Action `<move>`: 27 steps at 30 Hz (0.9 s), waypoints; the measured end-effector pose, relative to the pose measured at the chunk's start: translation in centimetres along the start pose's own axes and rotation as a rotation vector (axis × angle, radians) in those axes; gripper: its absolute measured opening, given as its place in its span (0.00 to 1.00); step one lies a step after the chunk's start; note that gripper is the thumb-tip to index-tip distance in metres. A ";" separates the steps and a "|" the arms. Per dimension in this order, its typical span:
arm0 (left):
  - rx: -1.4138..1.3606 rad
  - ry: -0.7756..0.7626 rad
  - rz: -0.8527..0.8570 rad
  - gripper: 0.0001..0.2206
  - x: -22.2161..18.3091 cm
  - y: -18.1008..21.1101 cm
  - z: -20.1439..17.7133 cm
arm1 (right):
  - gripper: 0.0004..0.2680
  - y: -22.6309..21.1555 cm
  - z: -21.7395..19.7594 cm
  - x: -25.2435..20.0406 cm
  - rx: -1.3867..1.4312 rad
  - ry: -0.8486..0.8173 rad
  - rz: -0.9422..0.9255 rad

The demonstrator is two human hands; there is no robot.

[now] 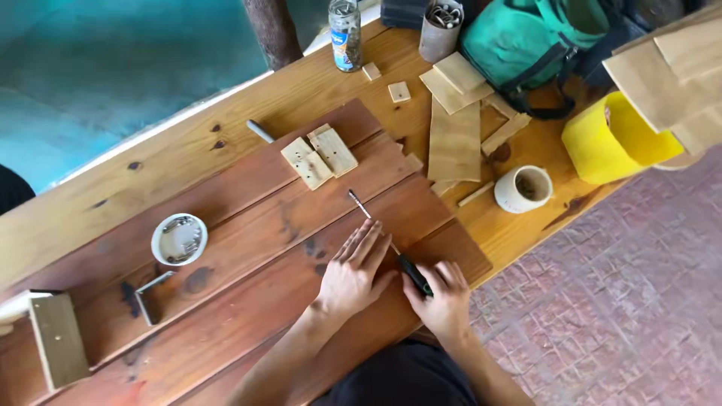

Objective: The person assembles a small wooden structure by attaching metal brackets to wooden pieces using a screwdriver. They repeatedly pick up screws, align the brackets, and tighten the screws to secure the components together.

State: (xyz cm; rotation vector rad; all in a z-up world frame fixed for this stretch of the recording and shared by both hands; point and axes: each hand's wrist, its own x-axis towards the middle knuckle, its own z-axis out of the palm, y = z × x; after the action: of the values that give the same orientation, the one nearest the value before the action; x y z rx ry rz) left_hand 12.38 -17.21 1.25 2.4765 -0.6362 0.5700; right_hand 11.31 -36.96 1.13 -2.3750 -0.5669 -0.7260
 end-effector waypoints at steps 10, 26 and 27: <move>0.039 -0.067 -0.049 0.28 3.4 0.4 4.3 | 0.08 4.6 -0.4 1.3 -0.043 -0.070 0.023; 0.235 0.202 -0.307 0.10 -4.9 5.0 -5.2 | 0.03 0.5 -3.9 2.5 0.315 -0.160 -0.138; 0.302 0.263 -0.349 0.05 -6.8 5.4 -6.2 | 0.02 -0.5 -3.8 2.5 0.394 -0.198 -0.186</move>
State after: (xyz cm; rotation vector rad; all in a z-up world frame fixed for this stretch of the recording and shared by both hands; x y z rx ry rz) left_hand 2.43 -15.58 4.69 2.6373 -0.0108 0.8814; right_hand 11.59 -38.48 5.40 -2.0524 -0.9326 -0.4094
